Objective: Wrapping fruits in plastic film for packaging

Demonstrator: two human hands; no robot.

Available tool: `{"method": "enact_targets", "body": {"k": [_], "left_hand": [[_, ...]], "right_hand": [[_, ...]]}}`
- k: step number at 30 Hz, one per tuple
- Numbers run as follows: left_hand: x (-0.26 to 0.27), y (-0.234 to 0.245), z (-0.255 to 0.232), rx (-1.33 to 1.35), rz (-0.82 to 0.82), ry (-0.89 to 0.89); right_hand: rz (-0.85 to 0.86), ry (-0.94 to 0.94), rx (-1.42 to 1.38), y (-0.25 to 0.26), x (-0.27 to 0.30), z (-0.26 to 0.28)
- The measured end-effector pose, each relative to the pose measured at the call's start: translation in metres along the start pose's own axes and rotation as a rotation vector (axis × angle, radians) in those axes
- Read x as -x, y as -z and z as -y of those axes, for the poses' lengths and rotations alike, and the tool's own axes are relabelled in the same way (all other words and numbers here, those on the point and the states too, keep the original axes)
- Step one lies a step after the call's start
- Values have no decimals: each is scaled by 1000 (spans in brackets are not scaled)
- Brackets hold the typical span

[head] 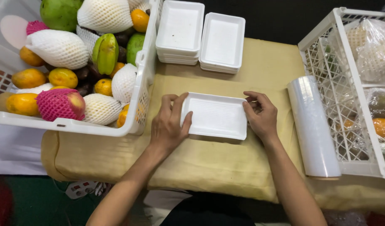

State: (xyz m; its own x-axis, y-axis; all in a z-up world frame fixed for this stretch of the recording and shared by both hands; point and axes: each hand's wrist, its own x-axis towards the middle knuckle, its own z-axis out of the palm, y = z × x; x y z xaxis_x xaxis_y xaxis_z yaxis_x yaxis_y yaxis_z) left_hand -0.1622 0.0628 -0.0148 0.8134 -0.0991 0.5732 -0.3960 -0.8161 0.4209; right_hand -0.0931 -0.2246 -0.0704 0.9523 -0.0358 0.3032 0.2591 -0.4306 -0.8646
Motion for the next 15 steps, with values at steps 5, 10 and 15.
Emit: {"method": "enact_targets", "body": {"k": [5, 10, 15], "left_hand": [[0, 56, -45, 172, 23, -306], [-23, 131, -52, 308, -69, -408], [-76, 203, 17, -210, -98, -385]], "right_hand": [[15, 7, -5, 0, 1, -3], [11, -10, -26, 0, 4, 6], [21, -20, 4, 0, 5, 17]]}}
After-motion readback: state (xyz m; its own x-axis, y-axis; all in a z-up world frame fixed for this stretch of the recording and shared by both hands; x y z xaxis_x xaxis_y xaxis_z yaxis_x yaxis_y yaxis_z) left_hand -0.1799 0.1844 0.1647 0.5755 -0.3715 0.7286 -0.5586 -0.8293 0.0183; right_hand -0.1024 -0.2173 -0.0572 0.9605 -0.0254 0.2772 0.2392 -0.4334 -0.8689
